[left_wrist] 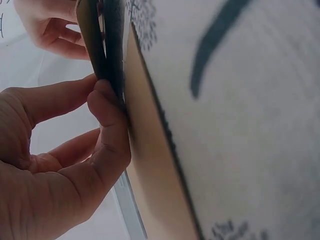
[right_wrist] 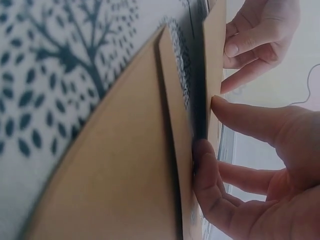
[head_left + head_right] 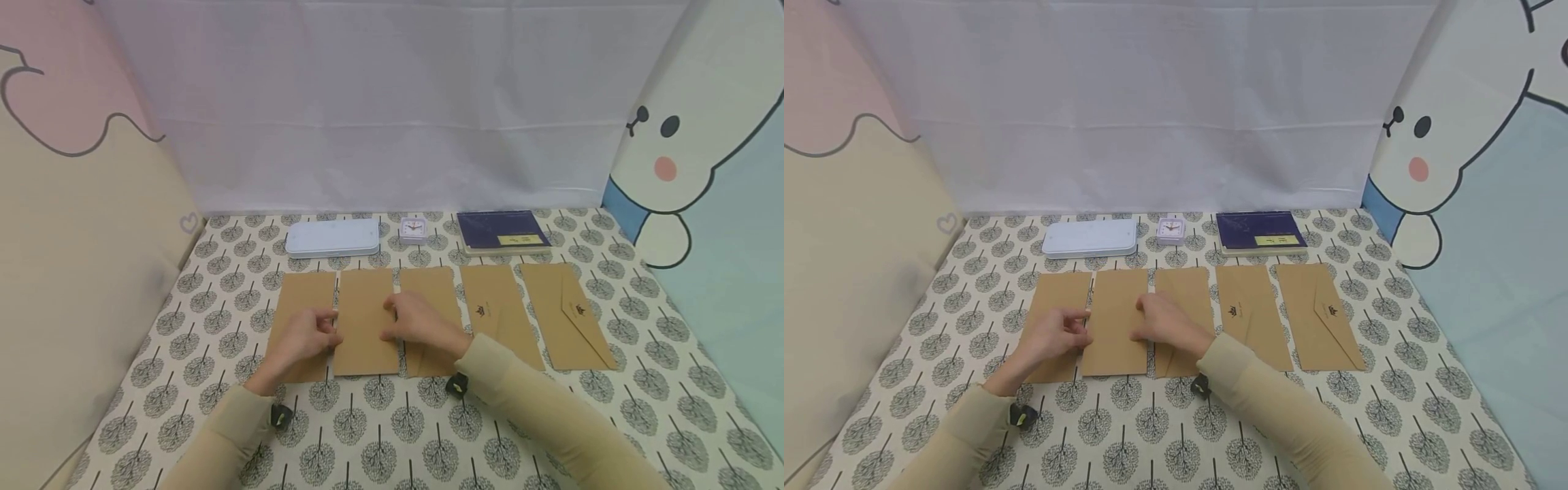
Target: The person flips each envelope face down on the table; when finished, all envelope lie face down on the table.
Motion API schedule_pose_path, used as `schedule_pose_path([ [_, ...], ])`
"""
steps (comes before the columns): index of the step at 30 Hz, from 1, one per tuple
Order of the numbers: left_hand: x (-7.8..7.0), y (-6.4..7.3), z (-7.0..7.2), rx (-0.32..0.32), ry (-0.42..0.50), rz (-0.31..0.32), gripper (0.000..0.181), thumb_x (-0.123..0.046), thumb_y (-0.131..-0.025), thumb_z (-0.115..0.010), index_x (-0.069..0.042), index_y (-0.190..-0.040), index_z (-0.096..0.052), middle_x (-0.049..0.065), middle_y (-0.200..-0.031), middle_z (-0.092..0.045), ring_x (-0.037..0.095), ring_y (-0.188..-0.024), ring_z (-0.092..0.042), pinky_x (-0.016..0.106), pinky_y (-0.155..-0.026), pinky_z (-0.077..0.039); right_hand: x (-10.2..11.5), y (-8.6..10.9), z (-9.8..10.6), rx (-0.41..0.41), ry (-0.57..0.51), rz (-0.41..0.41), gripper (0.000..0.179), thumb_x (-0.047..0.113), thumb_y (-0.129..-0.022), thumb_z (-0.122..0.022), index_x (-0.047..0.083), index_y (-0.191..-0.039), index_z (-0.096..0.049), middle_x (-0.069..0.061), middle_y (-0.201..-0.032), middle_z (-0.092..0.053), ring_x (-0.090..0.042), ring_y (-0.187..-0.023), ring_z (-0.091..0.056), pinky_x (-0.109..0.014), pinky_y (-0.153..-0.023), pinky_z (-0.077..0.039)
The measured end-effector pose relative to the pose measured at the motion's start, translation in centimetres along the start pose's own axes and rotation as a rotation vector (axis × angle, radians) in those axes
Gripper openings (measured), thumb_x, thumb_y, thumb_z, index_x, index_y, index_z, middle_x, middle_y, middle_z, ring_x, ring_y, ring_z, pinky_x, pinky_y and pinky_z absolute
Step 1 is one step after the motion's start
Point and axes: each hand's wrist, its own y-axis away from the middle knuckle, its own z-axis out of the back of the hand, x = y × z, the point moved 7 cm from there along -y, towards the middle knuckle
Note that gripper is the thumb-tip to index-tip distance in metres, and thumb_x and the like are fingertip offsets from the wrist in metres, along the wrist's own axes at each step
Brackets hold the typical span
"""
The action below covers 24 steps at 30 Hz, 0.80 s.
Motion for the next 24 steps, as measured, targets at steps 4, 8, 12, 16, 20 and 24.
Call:
schedule_pose_path([
  [4,-0.2,0.0,0.0,0.014,-0.028,-0.013,0.062,-0.003,-0.074,-0.077,0.006,-0.13,-0.053,0.001,-0.072,-0.062,0.017,-0.063,-0.057,0.03,-0.059,-0.048,-0.1,-0.2,-0.2,0.01,0.012,-0.014,0.063,0.026,-0.07,-0.086,-0.001,-0.122,-0.061,-0.016,-0.123,-0.059,-0.021,-0.1,-0.054,-0.034,-0.092,-0.045],
  [8,-0.4,0.1,-0.1,0.025,-0.061,-0.006,0.063,-0.004,-0.073,-0.077,0.006,-0.13,-0.053,0.0,-0.072,-0.062,0.016,-0.064,-0.057,0.03,-0.062,-0.049,0.0,-0.3,-0.3,0.01,0.045,-0.014,0.063,0.026,-0.07,-0.086,-0.001,-0.121,-0.061,-0.016,-0.122,-0.059,-0.023,-0.102,-0.053,-0.036,-0.093,-0.044],
  [12,-0.8,0.2,-0.4,0.033,-0.111,-0.001,0.065,-0.005,-0.073,-0.078,0.007,-0.131,-0.051,0.001,-0.067,-0.061,0.016,-0.06,-0.057,0.03,-0.061,-0.048,0.1,-0.2,-0.3,0.008,0.069,-0.018,0.063,0.026,-0.069,-0.086,-0.001,-0.12,-0.061,-0.015,-0.118,-0.059,-0.024,-0.099,-0.052,-0.036,-0.09,-0.045],
  [16,-1.1,0.4,-0.7,0.028,-0.12,0.02,0.066,-0.005,-0.074,-0.077,0.008,-0.133,-0.049,0.004,-0.061,-0.058,0.015,-0.052,-0.053,0.027,-0.049,-0.044,0.1,-0.1,-0.3,0.007,0.077,-0.028,0.062,0.026,-0.069,-0.086,0.0,-0.12,-0.061,-0.014,-0.115,-0.059,-0.025,-0.101,-0.051,-0.036,-0.091,-0.044],
  [20,-1.4,0.6,-0.6,0.009,-0.11,0.013,0.067,-0.005,-0.074,-0.077,0.008,-0.133,-0.048,0.005,-0.059,-0.057,0.014,-0.048,-0.05,0.025,-0.044,-0.039,0.2,0.1,-0.1,0.0,0.053,-0.007,0.064,0.025,-0.069,-0.086,-0.001,-0.121,-0.059,-0.014,-0.114,-0.058,-0.026,-0.103,-0.051,-0.038,-0.093,-0.043],
  [24,-1.5,0.8,-0.4,-0.008,-0.095,-0.021,0.065,-0.006,-0.072,-0.08,0.008,-0.129,-0.052,0.004,-0.057,-0.056,0.012,-0.045,-0.046,0.023,-0.042,-0.035,0.0,0.5,0.5,-0.011,-0.012,0.008,0.068,0.022,-0.07,-0.085,-0.001,-0.126,-0.055,-0.013,-0.119,-0.057,-0.027,-0.107,-0.051,-0.038,-0.093,-0.043],
])
